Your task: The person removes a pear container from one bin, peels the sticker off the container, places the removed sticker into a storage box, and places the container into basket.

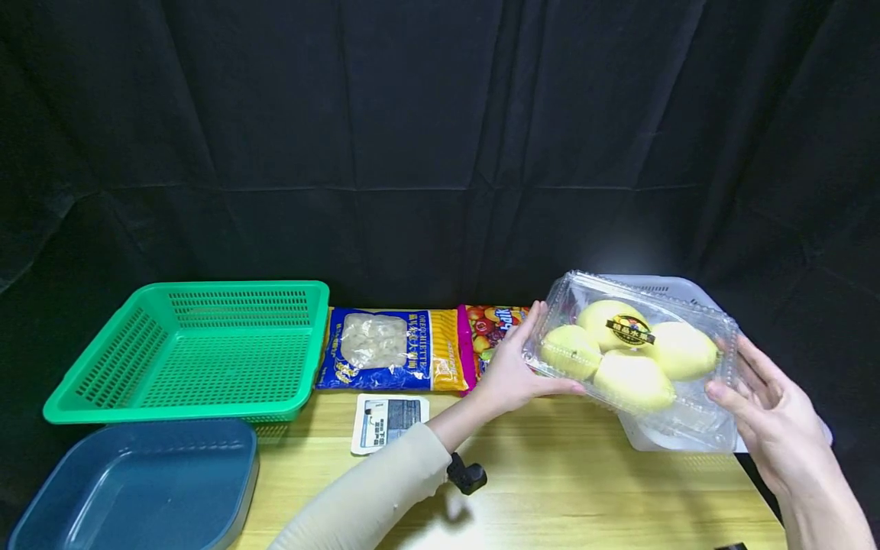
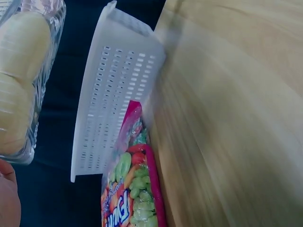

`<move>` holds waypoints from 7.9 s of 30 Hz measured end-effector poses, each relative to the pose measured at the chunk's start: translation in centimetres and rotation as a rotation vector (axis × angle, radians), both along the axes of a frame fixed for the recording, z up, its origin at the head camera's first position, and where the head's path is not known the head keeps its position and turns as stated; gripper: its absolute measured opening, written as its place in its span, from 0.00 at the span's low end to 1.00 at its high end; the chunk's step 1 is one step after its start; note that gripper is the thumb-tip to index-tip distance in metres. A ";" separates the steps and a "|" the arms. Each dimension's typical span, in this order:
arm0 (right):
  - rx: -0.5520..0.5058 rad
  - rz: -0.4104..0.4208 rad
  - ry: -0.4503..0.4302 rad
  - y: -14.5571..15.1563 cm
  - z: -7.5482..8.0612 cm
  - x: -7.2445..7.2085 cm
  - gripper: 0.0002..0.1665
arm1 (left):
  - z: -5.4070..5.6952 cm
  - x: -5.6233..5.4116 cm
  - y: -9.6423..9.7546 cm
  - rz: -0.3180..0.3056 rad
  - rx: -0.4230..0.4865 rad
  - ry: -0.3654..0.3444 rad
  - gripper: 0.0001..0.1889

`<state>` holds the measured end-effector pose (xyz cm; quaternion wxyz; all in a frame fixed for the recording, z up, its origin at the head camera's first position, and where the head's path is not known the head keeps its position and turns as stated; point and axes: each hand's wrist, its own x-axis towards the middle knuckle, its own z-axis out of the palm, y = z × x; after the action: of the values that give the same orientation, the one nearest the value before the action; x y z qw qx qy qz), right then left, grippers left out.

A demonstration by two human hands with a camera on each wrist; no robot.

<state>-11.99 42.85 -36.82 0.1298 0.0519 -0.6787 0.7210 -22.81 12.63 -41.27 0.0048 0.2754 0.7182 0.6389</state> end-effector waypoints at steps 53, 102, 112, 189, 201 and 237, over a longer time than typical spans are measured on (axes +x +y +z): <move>0.301 0.154 0.287 -18.2 -7.2 2.9 0.54 | -2.6 11.9 -18.7 0.338 -0.175 -0.087 0.77; 0.527 0.244 0.086 -16.1 -14.3 5.8 0.55 | -16.9 14.9 -21.7 0.158 -0.177 0.156 0.63; 0.665 0.038 0.370 -15.4 -12.9 4.6 0.38 | -5.7 14.8 -21.9 0.291 -0.516 -0.246 0.72; 0.748 -0.130 0.257 -24.0 -9.8 4.4 0.16 | -7.9 13.4 -21.3 0.014 -0.605 0.003 0.75; 0.672 -0.071 0.140 -23.4 -8.9 4.5 0.14 | -8.2 13.3 -21.3 0.007 -0.596 0.029 0.74; 0.540 -0.009 0.055 -23.2 -8.4 4.7 0.11 | -8.2 13.2 -21.3 0.014 -0.587 0.040 0.74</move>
<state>-7.25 19.62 -45.21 0.1329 0.1013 -0.8427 0.5117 -9.60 -8.67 -49.43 0.0656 0.2697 0.8741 0.3985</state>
